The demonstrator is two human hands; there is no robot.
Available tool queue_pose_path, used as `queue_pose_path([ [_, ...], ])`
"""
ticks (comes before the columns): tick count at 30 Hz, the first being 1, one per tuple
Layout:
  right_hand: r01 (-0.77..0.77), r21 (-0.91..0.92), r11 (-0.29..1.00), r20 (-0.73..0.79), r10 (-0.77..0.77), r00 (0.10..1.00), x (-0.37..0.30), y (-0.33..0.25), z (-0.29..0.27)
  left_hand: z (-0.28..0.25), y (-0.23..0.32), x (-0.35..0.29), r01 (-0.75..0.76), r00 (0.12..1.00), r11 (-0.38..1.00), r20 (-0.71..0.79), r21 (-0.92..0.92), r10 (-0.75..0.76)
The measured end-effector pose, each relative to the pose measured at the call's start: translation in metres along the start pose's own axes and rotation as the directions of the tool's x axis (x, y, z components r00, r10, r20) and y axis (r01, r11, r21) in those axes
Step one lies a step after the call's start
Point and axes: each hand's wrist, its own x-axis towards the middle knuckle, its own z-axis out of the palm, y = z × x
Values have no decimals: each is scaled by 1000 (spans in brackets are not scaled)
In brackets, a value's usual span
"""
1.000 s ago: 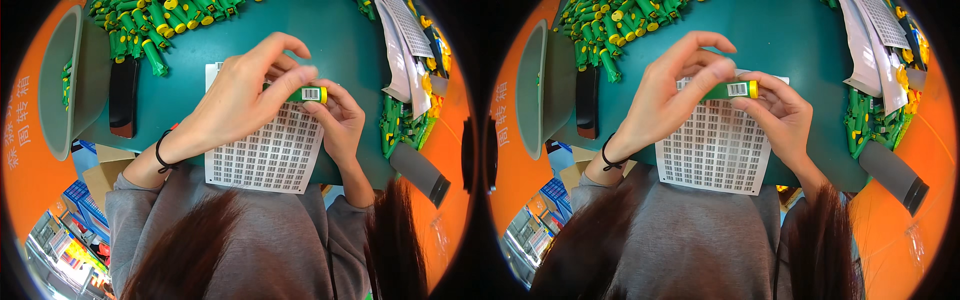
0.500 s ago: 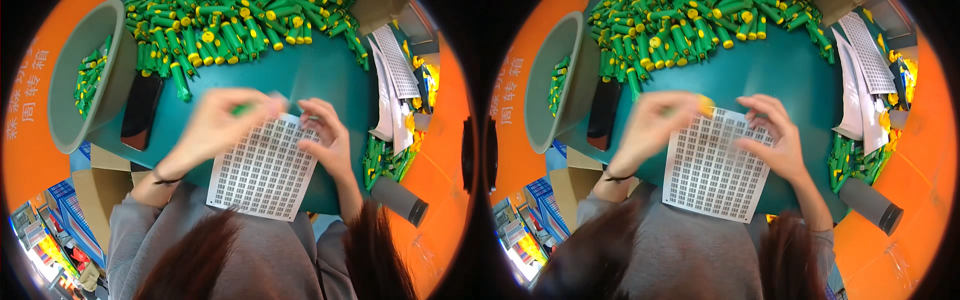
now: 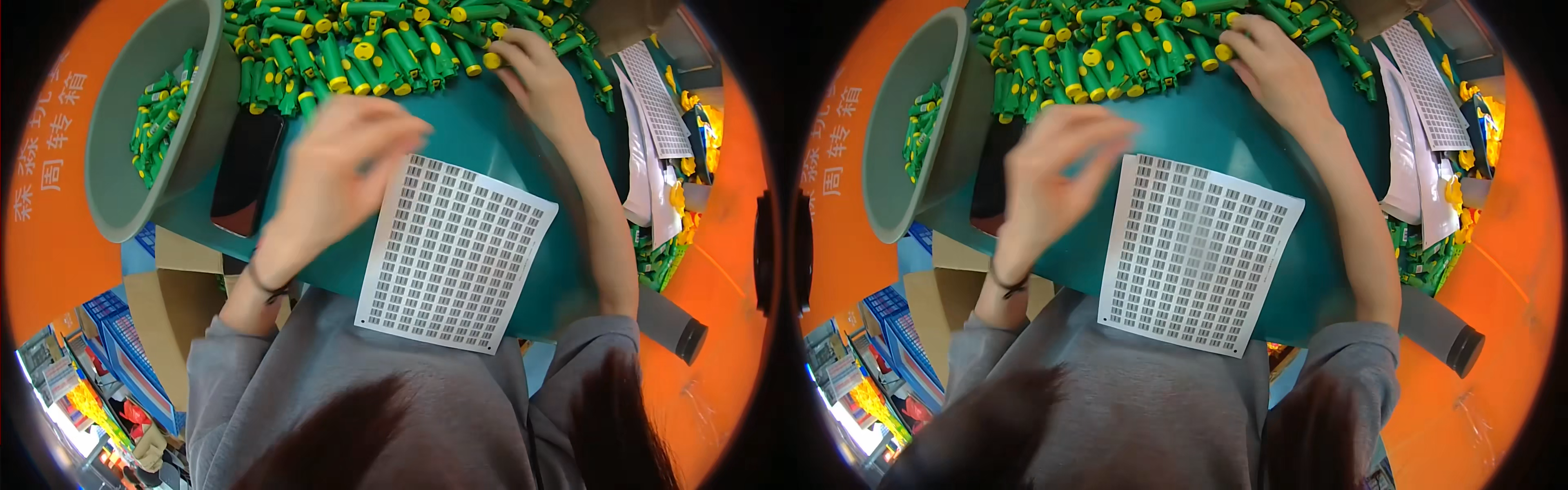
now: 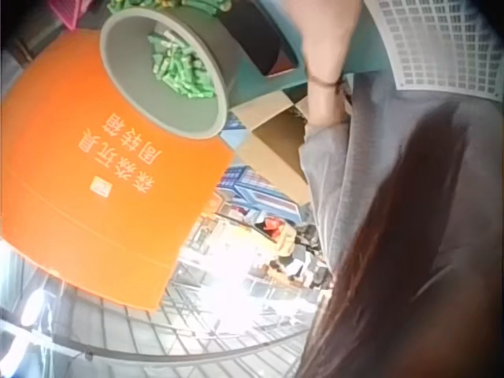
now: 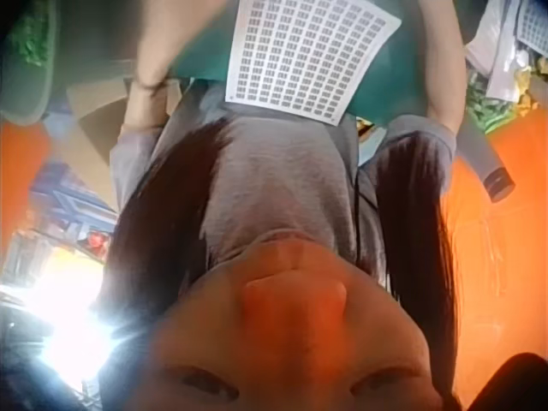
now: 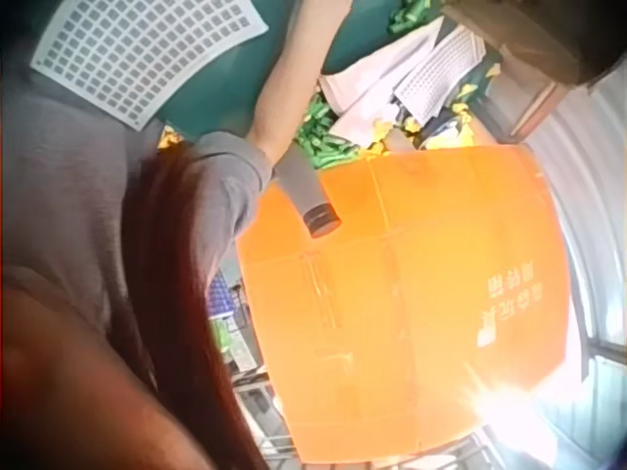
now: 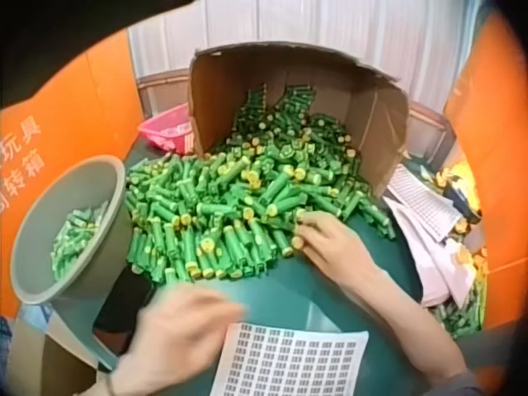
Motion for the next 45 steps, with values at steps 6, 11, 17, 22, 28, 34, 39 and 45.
queue_pose_path([
  [6, -469, 847, 250, 203, 663, 720, -49, -84, -49, 56, -7, -17, -82, 981, 995, 175, -52, 90],
  [11, -398, 898, -186, 399, 724, 562, -117, -111, -49, 69, -9, -20, -206, 969, 978, 134, -26, 208],
  [17, -399, 899, -183, 393, 740, 546, -117, -119, -40, 70, -8, -16, -197, 971, 980, 136, -1, 195],
  [22, -400, 910, -108, 348, 722, 598, -126, -123, -41, 44, 20, 6, -144, 980, 982, 119, -120, 158],
  [28, -360, 930, -78, 314, 677, 666, -115, -141, -49, 34, 43, 24, 199, 920, 887, 392, -416, -22],
  [34, -355, 934, 38, 253, 631, 733, -118, -143, -54, 34, 52, 27, 275, 866, 884, 496, -377, -58],
  [39, -370, 927, 66, 251, 626, 739, -121, -143, -54, 36, 54, 26, 273, 866, 889, 496, -367, -60],
  [45, -374, 926, 51, 266, 615, 743, -121, -143, -56, 37, 57, 26, 270, 869, 896, 490, -351, -70],
])
